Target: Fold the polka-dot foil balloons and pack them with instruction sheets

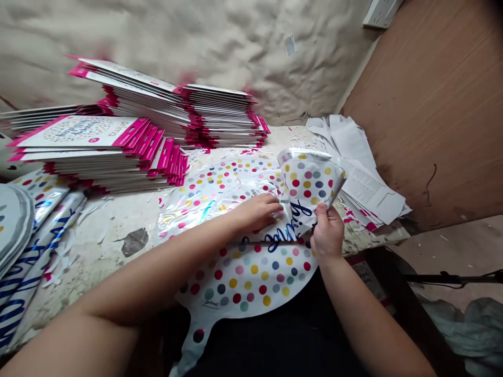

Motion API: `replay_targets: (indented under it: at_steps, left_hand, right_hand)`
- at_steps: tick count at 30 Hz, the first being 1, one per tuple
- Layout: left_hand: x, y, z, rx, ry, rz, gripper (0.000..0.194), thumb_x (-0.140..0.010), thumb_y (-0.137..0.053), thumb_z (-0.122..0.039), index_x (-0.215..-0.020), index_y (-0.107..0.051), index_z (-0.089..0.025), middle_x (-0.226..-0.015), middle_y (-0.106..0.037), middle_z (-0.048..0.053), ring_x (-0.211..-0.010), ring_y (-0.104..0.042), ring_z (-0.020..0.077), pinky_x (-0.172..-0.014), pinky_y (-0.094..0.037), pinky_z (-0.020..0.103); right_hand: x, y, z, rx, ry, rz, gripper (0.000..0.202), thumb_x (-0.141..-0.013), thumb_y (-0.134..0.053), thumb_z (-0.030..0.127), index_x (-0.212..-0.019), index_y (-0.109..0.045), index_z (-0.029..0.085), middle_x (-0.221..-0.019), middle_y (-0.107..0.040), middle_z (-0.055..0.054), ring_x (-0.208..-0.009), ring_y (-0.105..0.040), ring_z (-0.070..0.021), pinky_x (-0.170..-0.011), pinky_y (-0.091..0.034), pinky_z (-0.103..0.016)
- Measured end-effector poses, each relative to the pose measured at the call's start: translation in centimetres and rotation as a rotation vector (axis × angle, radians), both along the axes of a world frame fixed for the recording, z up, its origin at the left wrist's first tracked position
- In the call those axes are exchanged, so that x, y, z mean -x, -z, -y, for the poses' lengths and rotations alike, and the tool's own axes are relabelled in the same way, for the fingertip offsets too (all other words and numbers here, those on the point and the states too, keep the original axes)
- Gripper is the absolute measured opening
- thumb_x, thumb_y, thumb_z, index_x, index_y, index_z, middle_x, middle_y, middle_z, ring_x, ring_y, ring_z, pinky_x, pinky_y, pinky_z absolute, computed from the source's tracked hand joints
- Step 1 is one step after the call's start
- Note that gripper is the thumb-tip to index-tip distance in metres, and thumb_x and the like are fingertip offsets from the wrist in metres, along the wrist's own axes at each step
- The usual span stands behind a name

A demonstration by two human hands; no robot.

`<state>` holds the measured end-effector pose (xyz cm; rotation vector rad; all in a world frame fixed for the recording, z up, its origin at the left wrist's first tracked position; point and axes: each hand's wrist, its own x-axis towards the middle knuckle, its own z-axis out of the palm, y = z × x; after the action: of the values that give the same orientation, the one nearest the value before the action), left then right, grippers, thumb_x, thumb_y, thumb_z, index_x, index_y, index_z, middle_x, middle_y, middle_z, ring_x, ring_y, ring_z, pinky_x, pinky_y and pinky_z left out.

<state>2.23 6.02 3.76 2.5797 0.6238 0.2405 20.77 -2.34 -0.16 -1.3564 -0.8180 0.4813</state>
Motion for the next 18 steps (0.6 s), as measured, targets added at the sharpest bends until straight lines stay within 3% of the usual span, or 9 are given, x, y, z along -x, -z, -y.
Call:
replay_targets:
  at_steps: [4,7,10,12,15,18]
  left_hand:
    - [-1.6,1.6,-3.7,0.035,-0.021,-0.199,0.095,-0.064,-0.066,-0.055,-0.140,-0.028,-0.013,-0.148,-0.021,0.019,-0.134,-0.016,0.0389,-0.106,-0.014,0.056]
    - [-1.9,1.2,-4.4,0.048,-0.090,-0.394,0.115,-0.056,-0.066,-0.064,-0.145,-0.010,-0.015,-0.151,-0.003,0.017,-0.135,0.002,0.0423,-0.103,-0.003,0.064]
    - [-2.6,0.8,-1.4,-0.051,-0.160,-0.346,0.093,-0.075,-0.051,-0.059,-0.144,-0.012,-0.011,-0.151,-0.003,0.017,-0.137,0.004,0.0374,-0.106,-0.003,0.059]
    - [-3.1,1.0,1.9,-0.107,-0.150,-0.241,0.070,-0.088,-0.033,-0.049,-0.144,-0.016,-0.009,-0.150,-0.008,0.017,-0.138,-0.002,0.0315,-0.109,-0.008,0.051]
    - [-3.5,2.1,6.4,-0.081,-0.099,-0.204,0.077,-0.085,-0.031,-0.060,-0.143,-0.020,-0.010,-0.149,-0.012,0.020,-0.137,-0.005,0.0356,-0.108,-0.013,0.054]
    - [-4.0,3.1,7.8,-0.078,-0.115,-0.181,0.087,-0.074,-0.038,-0.073,-0.142,-0.026,-0.021,-0.149,-0.011,0.020,-0.135,-0.001,0.0443,-0.100,-0.006,0.068]
  right_hand:
    - [-0.8,0.3,0.3,-0.023,0.025,-0.264,0.028,-0.081,-0.053,0.044,-0.091,-0.058,0.018,-0.083,-0.065,-0.003,-0.083,-0.064,-0.0183,-0.073,-0.053,-0.033]
    - [-1.8,0.8,1.2,0.030,0.059,-0.427,0.024,-0.077,-0.059,0.040,-0.087,-0.056,0.019,-0.076,-0.064,-0.001,-0.067,-0.064,-0.0145,-0.054,-0.052,-0.025]
    - [-2.9,1.5,1.8,0.074,0.087,-0.429,0.021,-0.077,-0.060,0.039,-0.080,-0.054,0.019,-0.065,-0.061,0.001,-0.052,-0.058,-0.0114,-0.040,-0.046,-0.020]
    - [-3.4,1.7,1.8,0.058,0.061,-0.409,0.019,-0.080,-0.057,0.038,-0.082,-0.055,0.020,-0.069,-0.063,-0.001,-0.059,-0.062,-0.0138,-0.047,-0.052,-0.025]
    - [-3.3,1.2,1.7,-0.018,-0.006,-0.357,0.027,-0.087,-0.045,0.040,-0.101,-0.056,0.020,-0.088,-0.067,-0.006,-0.081,-0.066,-0.0195,-0.068,-0.057,-0.037]
    - [-1.9,0.0,1.9,-0.045,-0.036,-0.136,0.041,-0.093,-0.029,0.041,-0.119,-0.051,0.019,-0.100,-0.067,-0.011,-0.089,-0.066,-0.0221,-0.073,-0.056,-0.040]
